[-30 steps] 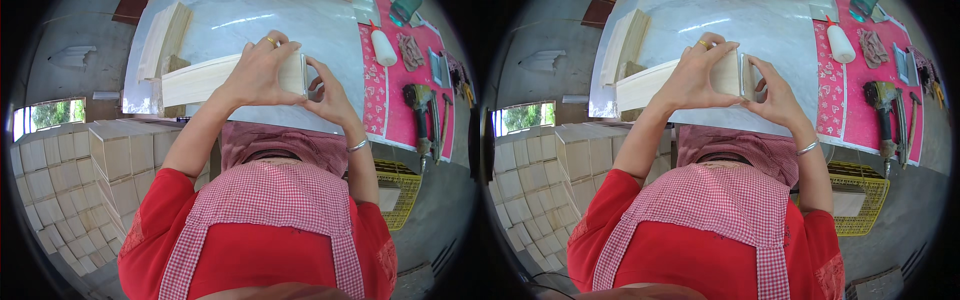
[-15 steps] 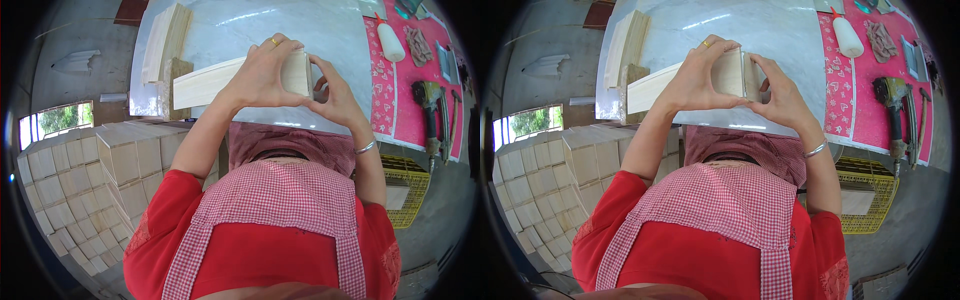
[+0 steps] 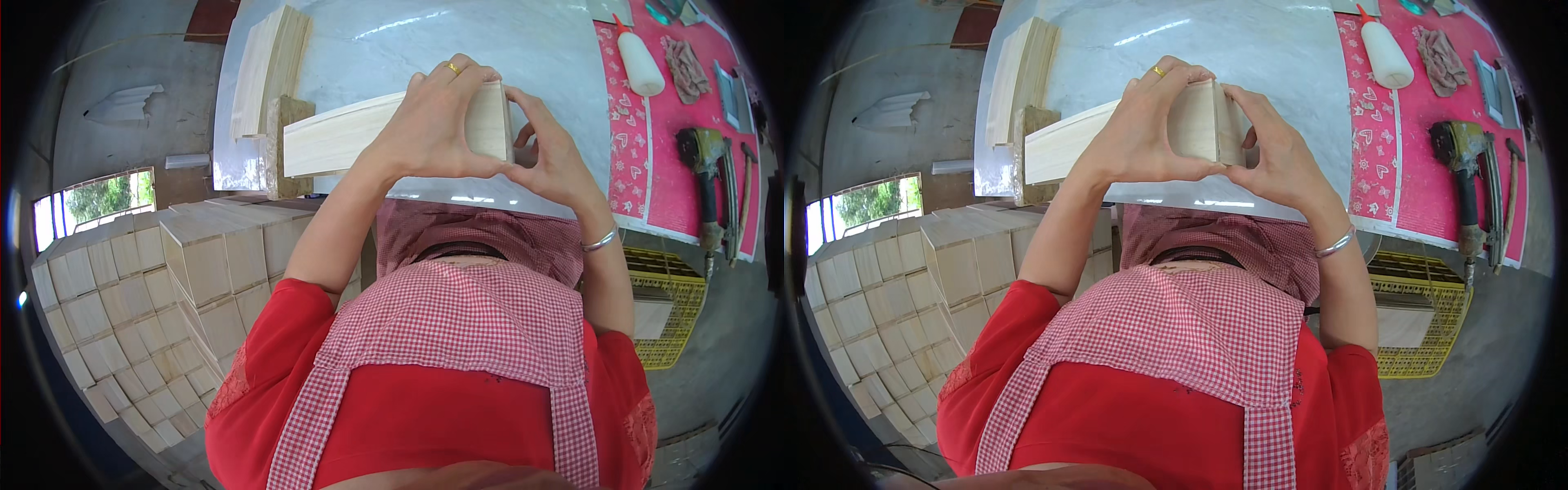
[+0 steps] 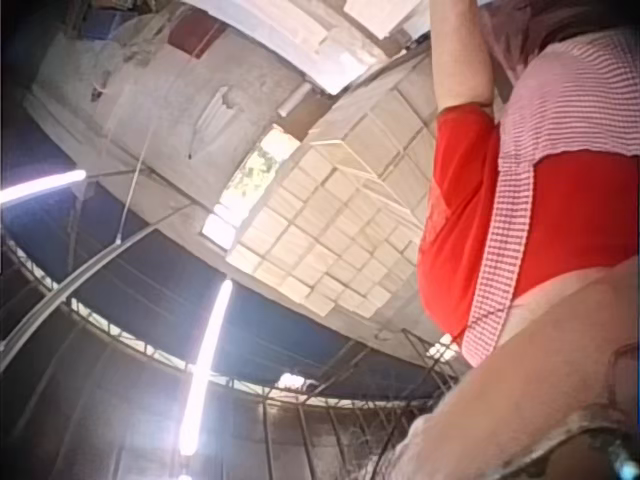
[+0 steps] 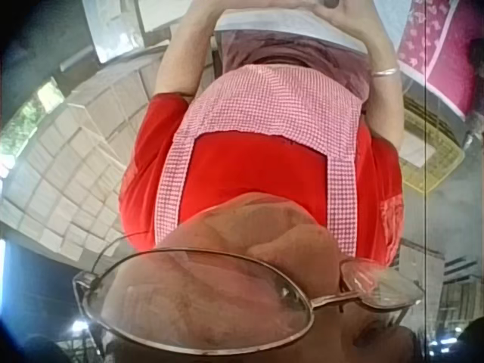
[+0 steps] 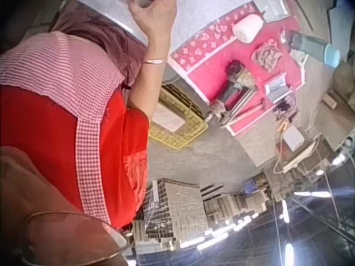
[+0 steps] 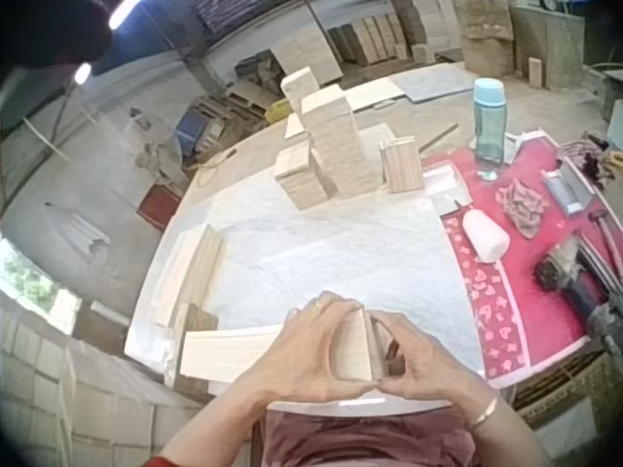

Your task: Assemble small wooden boxes using glue, a pneumatic nail gun, and a hammer.

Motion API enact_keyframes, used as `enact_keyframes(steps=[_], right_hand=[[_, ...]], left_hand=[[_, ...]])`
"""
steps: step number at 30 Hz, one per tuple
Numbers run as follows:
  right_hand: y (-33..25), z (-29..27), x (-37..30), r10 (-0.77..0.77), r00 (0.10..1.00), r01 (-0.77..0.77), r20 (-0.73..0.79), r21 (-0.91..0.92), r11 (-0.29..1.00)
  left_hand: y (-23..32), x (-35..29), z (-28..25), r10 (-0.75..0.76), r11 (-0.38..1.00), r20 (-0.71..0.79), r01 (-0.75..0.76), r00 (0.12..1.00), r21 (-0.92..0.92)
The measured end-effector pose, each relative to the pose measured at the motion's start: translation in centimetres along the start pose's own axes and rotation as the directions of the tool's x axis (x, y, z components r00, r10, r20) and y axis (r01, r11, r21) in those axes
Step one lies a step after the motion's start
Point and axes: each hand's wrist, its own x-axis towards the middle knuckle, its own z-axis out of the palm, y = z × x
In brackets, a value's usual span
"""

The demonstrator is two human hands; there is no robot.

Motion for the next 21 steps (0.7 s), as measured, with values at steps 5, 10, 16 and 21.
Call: enact_keyframes(steps=[5, 10, 16, 21], right_hand=[[0.1, 0.0, 0.0, -0.014, 1.0, 0.014, -0.009, -0.017, 1.0], [-0.1, 0.0, 0.0, -0.009, 1.0, 0.008, -0.009, -0.026, 1.0], [-0.2, 0.1, 0.0, 0.003, 1.0, -0.004, -0.012, -0.037, 0.999], [-0.9, 1.0, -0.2, -0.093, 0.987, 0.087, -0.134, -0.052, 0.995]], left_hand=[[0.1, 0.0, 0.0, 0.002, 1.0, -0.008, -0.002, 1.0, -0.001], [0.0, -0.1, 0.0, 0.004, 1.0, -0.006, -0.004, 1.0, 0.014], [-0.3, -0.1, 0.2, 0.007, 1.0, -0.018, -0.007, 1.0, 0.019], [-0.2, -0.2, 0.4, -0.005, 1.0, -0.017, 0.005, 1.0, 0.027]])
